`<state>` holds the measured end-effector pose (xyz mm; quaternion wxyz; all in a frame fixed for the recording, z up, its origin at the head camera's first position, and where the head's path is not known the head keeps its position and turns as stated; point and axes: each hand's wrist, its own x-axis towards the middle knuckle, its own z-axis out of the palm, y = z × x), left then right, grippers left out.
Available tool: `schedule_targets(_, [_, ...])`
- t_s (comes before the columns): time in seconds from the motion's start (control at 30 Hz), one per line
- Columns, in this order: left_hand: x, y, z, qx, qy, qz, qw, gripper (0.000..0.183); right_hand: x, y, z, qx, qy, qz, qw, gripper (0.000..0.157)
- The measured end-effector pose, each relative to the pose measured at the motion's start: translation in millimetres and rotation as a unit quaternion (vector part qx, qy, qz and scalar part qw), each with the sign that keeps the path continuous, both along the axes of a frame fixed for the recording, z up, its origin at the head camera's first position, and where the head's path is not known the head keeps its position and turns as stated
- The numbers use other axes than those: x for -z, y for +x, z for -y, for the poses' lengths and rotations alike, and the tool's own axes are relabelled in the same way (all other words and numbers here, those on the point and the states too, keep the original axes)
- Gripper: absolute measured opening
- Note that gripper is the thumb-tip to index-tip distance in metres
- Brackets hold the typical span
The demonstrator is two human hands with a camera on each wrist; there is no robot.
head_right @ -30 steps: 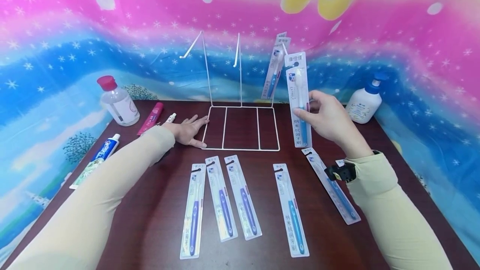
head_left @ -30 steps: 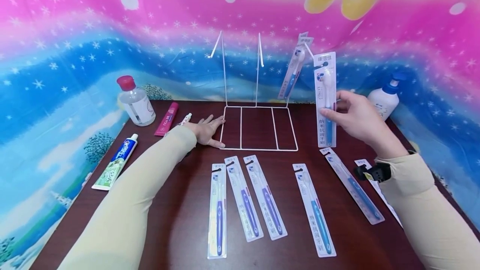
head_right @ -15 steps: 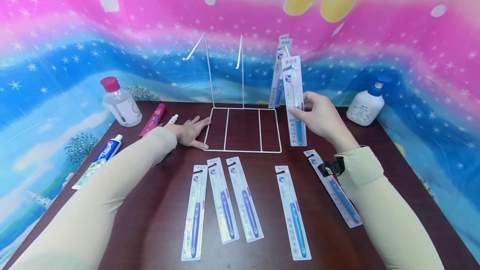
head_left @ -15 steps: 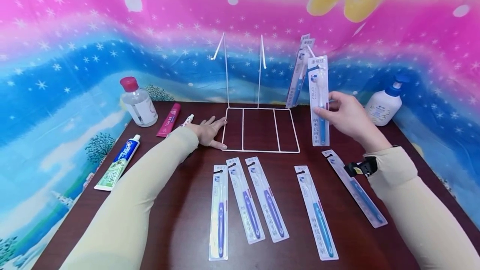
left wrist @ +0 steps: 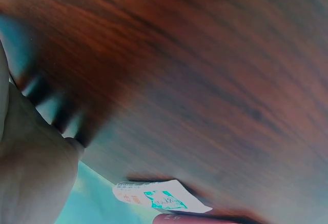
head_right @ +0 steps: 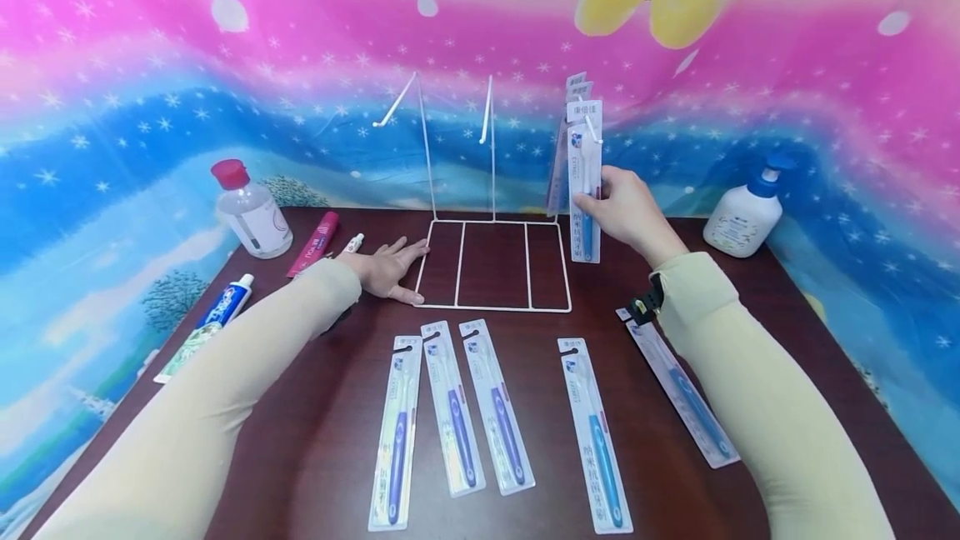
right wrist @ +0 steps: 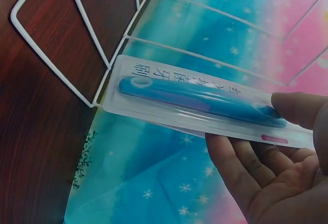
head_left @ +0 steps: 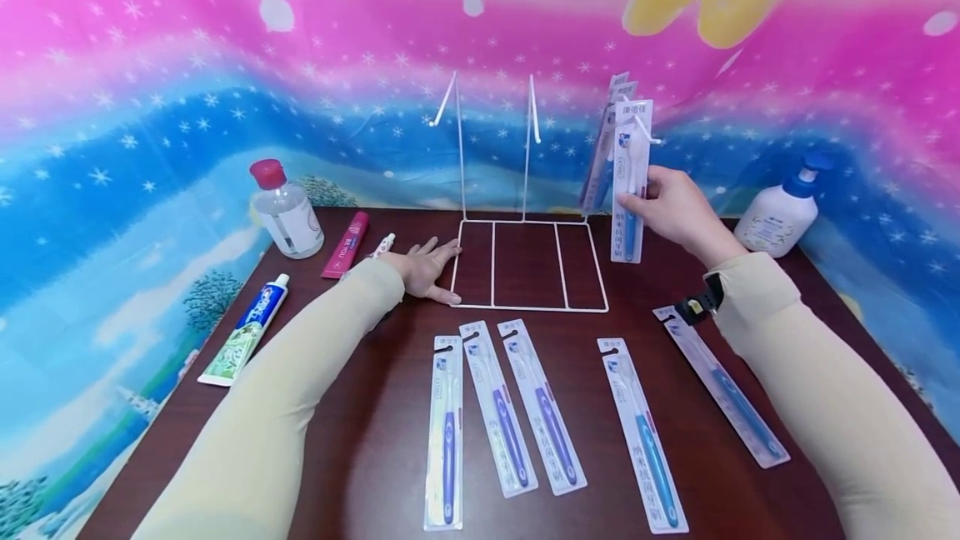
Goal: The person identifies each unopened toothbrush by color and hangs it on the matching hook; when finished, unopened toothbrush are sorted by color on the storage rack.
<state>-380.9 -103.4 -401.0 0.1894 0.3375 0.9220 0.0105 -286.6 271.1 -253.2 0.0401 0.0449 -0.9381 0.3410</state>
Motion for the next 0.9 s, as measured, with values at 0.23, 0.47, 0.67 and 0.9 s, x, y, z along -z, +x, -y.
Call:
schedule_targets(0.23, [2.0,-2.5,-3.4,0.003,0.002,-0.007,1.0,0.107,-2.0,-19.8,-4.0,0.005,0.0,0.002,1.0,0.057])
schedule_targets(0.47, [3.1,-2.5,-2.7,0.006,0.001,-0.01,0.9999,0.107,-2.1,-32.3,-2.9,0.004,-0.002,0.005,1.0,0.056])
schedule_targets(0.67, [1.4,1.1,-2.2,0.009,-0.005,-0.018,0.9998,0.106,-1.0,-37.7,-0.3,0.001,-0.001,0.002,1.0,0.053])
schedule_targets(0.9, [3.7,2.3,1.3,0.007,-0.01,-0.02,0.9997,0.107,1.9,-42.8,3.2,-0.003,0.003,0.001,1.0,0.051])
